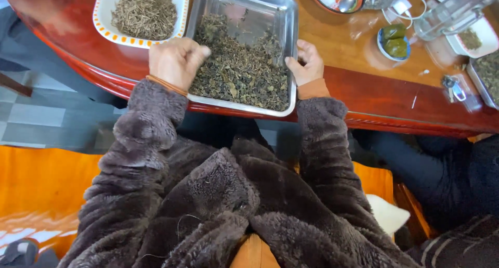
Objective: Sorting dried tea leaves by hand, removing stems and placing them into a separate container.
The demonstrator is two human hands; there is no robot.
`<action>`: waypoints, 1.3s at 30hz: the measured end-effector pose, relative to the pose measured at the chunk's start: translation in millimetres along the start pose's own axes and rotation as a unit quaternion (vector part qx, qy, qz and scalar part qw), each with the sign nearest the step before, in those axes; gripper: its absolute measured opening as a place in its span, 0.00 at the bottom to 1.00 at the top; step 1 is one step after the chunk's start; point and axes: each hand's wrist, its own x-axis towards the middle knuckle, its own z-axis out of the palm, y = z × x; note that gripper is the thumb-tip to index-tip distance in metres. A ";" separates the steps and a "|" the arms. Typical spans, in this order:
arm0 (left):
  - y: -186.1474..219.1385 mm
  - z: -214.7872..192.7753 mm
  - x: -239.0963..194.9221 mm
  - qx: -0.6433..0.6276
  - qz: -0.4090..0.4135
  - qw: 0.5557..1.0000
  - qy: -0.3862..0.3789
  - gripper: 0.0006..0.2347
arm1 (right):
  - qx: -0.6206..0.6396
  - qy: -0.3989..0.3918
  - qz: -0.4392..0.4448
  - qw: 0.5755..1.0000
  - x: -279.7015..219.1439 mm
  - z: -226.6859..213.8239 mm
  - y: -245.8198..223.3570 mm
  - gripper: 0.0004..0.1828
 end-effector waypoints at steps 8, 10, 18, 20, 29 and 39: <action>-20.5 -31.9 -9.8 -0.033 -0.052 0.998 0.006 0.08 | 0.022 -0.020 -0.058 0.998 -5.5 -4.8 -8.1 0.22; -23.8 -28.9 -11.7 -0.025 -0.024 0.999 -0.019 0.06 | 0.028 -0.018 -0.063 0.997 -4.9 -3.9 -2.1 0.22; -20.0 -4.2 1.8 0.322 0.044 0.929 -0.175 0.10 | 0.003 -0.025 -0.039 0.999 -8.8 -5.3 -18.4 0.24; -19.1 -2.6 4.2 0.342 0.004 0.917 -0.205 0.10 | 0.028 -0.031 -0.035 0.999 -10.3 -4.6 -23.0 0.23; -19.3 -10.8 -2.6 0.076 -0.073 0.983 -0.149 0.07 | 0.012 -0.024 -0.028 0.999 -11.0 -5.2 -22.1 0.25; 7.6 1.7 0.7 -0.149 -0.067 0.980 -0.114 0.07 | 0.018 -0.013 -0.026 0.999 -13.6 -1.8 -32.6 0.23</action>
